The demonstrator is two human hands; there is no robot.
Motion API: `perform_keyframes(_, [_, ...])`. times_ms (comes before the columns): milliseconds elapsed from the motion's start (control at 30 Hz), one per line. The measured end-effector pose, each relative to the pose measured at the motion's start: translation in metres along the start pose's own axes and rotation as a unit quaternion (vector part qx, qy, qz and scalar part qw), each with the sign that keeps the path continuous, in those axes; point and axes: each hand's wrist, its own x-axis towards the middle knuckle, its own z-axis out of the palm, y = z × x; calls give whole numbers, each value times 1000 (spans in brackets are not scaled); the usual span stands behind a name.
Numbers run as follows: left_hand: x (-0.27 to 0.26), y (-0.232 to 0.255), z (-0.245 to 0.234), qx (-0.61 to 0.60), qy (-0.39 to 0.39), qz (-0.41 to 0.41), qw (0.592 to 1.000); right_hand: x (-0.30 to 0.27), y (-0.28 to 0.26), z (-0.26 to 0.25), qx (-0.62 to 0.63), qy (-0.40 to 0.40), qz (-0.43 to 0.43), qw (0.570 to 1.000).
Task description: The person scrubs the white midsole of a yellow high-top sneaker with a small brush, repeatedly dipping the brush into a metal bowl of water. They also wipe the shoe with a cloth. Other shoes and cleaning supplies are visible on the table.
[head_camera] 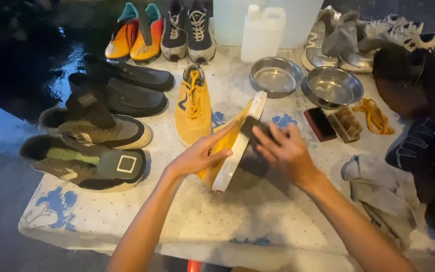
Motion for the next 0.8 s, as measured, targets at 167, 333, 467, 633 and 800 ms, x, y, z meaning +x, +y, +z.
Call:
perform_keyframes(167, [2,-5,-1,8,-5,-10,1000,16,5,-3,-15,24,-3,1000])
perform_keyframes(333, [2,2,-2,12,6,-10,1000,8,0,3,4,30,-1,1000])
perform_keyframes(467, [3,9,2,-3,2,-5,1000,21,7,-14,7,25,5,1000])
perform_keyframes(633, [0,3,0,2,7,-7,1000,13,-3,-7,5,16,16,1000])
perform_keyframes(800, [1,2,2,-11,-1,-2,1000,20,-2,-17,17,17,44,999])
